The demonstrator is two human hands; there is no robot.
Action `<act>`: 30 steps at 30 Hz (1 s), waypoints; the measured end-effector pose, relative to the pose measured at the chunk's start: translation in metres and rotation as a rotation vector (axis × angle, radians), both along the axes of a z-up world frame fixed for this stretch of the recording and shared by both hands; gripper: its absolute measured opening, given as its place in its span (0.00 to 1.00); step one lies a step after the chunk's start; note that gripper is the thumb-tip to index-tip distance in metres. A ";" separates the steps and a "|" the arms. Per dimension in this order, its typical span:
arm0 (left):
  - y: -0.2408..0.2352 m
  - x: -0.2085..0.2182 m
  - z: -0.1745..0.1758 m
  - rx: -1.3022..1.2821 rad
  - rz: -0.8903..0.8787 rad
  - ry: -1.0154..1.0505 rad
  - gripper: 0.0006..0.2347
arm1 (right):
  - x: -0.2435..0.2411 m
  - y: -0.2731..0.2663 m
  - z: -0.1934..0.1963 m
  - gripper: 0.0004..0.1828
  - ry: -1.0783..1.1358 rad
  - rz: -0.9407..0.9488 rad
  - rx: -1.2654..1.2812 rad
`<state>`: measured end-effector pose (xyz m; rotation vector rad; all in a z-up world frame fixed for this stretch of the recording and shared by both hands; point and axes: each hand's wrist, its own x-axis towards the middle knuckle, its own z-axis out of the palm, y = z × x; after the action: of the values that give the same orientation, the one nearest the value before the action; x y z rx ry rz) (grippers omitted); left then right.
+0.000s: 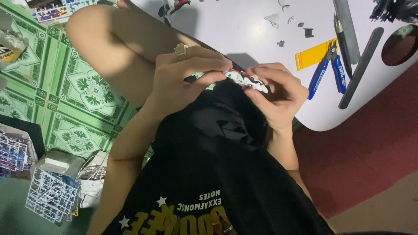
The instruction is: The person assembles a small plastic model kit by hand, snapping together white, black, and red parts. They attach wing-like components and other pieces to the central body, rotating the model to fit parts into place.
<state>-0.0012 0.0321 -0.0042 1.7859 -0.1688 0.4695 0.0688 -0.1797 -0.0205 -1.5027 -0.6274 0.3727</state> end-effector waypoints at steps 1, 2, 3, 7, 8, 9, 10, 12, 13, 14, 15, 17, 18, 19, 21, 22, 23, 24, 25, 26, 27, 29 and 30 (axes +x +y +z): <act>-0.001 0.001 0.001 0.000 -0.003 0.001 0.06 | 0.000 0.001 0.002 0.15 0.001 -0.003 0.000; -0.001 0.002 0.003 0.003 -0.005 -0.034 0.05 | 0.001 0.001 0.004 0.19 0.011 0.029 0.009; -0.002 0.003 0.004 0.005 -0.006 -0.068 0.05 | 0.002 0.002 0.005 0.24 0.022 0.062 0.018; -0.004 0.003 0.009 0.097 -0.017 -0.064 0.03 | 0.009 0.012 0.021 0.23 -0.195 0.115 -0.078; -0.005 0.003 0.008 0.072 -0.046 -0.071 0.03 | 0.010 0.016 0.027 0.19 -0.261 0.138 -0.078; -0.005 0.004 0.007 0.049 -0.073 -0.082 0.04 | 0.013 0.020 0.032 0.14 -0.332 0.163 -0.077; -0.005 0.004 0.006 0.050 -0.075 -0.083 0.04 | 0.012 0.020 0.030 0.14 -0.333 0.162 -0.076; -0.005 0.002 0.004 0.045 -0.078 -0.075 0.05 | 0.011 0.020 0.025 0.10 -0.365 0.128 -0.010; -0.005 0.002 0.005 0.044 -0.074 -0.073 0.05 | 0.011 0.019 0.024 0.10 -0.363 0.131 -0.010; -0.003 0.001 0.005 0.055 -0.087 -0.074 0.05 | 0.010 0.018 0.023 0.10 -0.352 0.136 -0.005; -0.003 0.001 0.006 0.065 -0.098 -0.074 0.05 | 0.009 0.017 0.022 0.11 -0.340 0.142 0.000; -0.003 -0.003 0.006 0.090 -0.088 -0.040 0.05 | 0.006 0.016 0.019 0.11 -0.337 0.138 -0.009; -0.003 -0.005 0.006 0.116 -0.082 -0.008 0.05 | 0.005 0.016 0.018 0.11 -0.336 0.129 -0.017; -0.003 -0.005 0.004 0.117 -0.077 -0.006 0.05 | 0.003 0.017 0.017 0.11 -0.336 0.134 -0.015; -0.002 -0.006 -0.001 0.097 -0.092 -0.013 0.05 | 0.001 0.018 0.016 0.10 -0.311 0.082 -0.067; -0.001 -0.006 -0.010 0.100 -0.088 -0.014 0.05 | 0.001 0.017 0.017 0.10 -0.313 0.086 -0.064; 0.002 -0.006 -0.019 0.146 0.018 -0.062 0.05 | 0.002 0.019 0.017 0.09 -0.310 0.047 -0.106; 0.005 -0.005 -0.028 0.192 0.123 -0.111 0.05 | 0.004 0.021 0.018 0.08 -0.307 0.007 -0.147; 0.014 -0.007 -0.020 0.196 0.134 -0.111 0.05 | 0.007 0.023 0.020 0.08 -0.308 0.018 -0.142; 0.023 -0.010 -0.012 0.286 0.275 0.043 0.05 | 0.011 0.026 0.021 0.06 -0.389 -0.025 -0.258; 0.032 -0.013 -0.004 0.372 0.416 0.196 0.05 | 0.014 0.030 0.023 0.05 -0.472 -0.069 -0.374; 0.043 -0.006 0.000 0.410 0.418 0.175 0.05 | 0.020 0.035 0.017 0.05 -0.494 -0.077 -0.451; 0.048 -0.002 0.002 0.447 0.408 0.156 0.06 | 0.023 0.038 0.013 0.07 -0.513 -0.096 -0.532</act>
<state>-0.0029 0.0799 -0.0021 2.3004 0.2238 0.6115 0.0921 -0.1420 -0.0072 -2.1612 -0.8977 0.0712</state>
